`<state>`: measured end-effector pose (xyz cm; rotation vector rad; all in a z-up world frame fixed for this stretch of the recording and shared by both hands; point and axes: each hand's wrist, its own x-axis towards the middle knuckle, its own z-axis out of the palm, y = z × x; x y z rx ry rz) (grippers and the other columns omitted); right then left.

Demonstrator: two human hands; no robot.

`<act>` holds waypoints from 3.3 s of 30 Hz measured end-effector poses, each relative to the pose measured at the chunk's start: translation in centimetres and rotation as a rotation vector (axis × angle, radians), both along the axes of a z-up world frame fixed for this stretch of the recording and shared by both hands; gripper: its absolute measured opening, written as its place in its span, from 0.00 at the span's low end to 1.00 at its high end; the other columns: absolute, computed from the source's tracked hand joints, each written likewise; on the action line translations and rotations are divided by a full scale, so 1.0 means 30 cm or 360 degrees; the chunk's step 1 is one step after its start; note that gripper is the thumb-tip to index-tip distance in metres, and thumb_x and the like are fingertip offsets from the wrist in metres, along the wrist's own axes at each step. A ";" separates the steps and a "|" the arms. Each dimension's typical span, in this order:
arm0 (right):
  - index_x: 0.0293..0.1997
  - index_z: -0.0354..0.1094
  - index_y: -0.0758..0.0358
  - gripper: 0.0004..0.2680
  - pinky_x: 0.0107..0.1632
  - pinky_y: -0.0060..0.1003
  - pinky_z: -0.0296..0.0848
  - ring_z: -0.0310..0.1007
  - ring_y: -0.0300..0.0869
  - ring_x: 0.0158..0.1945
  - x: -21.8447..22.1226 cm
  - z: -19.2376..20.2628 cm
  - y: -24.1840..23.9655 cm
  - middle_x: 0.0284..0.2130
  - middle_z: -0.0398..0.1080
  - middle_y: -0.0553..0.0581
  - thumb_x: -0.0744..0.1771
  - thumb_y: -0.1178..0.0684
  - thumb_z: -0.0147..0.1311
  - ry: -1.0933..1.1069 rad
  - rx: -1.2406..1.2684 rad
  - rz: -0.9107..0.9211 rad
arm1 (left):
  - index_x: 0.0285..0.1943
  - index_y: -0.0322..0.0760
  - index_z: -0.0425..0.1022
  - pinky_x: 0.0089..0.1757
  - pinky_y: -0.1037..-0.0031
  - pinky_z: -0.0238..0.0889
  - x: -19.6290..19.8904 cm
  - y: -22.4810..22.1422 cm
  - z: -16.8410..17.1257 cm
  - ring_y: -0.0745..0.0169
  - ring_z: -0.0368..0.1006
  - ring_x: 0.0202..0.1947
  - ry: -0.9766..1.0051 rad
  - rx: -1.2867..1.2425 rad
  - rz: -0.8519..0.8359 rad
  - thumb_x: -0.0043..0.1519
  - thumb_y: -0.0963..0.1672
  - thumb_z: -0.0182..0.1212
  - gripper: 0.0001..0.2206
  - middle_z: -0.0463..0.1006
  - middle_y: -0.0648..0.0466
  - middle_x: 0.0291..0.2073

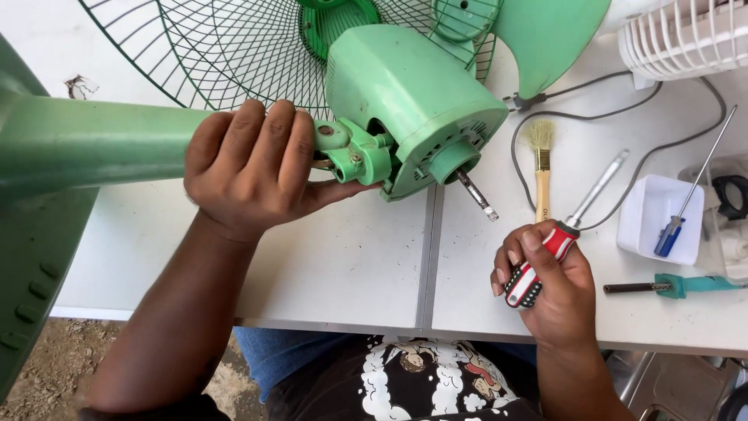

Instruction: The person is unscrewing and removing the rear motor housing of a green electric fan using a screwdriver on a repair bench.

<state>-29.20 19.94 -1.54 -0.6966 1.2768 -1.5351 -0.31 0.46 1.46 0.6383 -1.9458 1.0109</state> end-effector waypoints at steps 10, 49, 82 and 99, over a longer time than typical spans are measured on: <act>0.41 0.55 0.63 0.20 0.79 0.62 0.62 0.49 0.62 0.79 0.003 0.022 -0.206 0.71 0.49 0.71 0.59 0.55 0.73 0.1735 -0.0919 0.0259 | 0.35 0.39 0.78 0.35 0.74 0.64 0.011 0.008 0.007 0.59 0.79 0.31 0.0021 -0.0106 -0.0115 0.71 0.62 0.41 0.31 0.82 0.55 0.30; 0.51 0.71 0.59 0.16 0.51 0.76 0.76 0.78 0.61 0.51 0.062 0.184 -0.087 0.46 0.77 0.66 0.63 0.44 0.54 -0.0463 0.0558 -0.0345 | 0.37 0.42 0.78 0.33 0.76 0.61 -0.044 0.045 0.007 0.59 0.79 0.29 0.0044 -0.0210 -0.0269 0.73 0.52 0.34 0.24 0.80 0.56 0.27; 0.55 0.56 0.57 0.07 0.31 0.41 0.64 0.65 0.44 0.29 -0.246 0.148 -0.005 0.29 0.69 0.55 0.73 0.49 0.43 0.1394 0.0990 -0.0527 | 0.36 0.41 0.78 0.33 0.75 0.60 -0.056 0.045 0.008 0.60 0.79 0.29 0.0068 -0.0149 -0.0272 0.73 0.54 0.37 0.24 0.80 0.56 0.27; 0.65 0.65 0.76 0.16 0.58 0.54 0.68 0.61 0.59 0.63 -0.213 0.058 0.031 0.61 0.55 0.69 0.69 0.68 0.60 0.2501 0.0128 -0.0370 | 0.36 0.41 0.78 0.34 0.74 0.60 -0.059 0.045 0.004 0.60 0.79 0.29 0.0090 -0.0170 -0.0273 0.73 0.55 0.39 0.24 0.81 0.56 0.28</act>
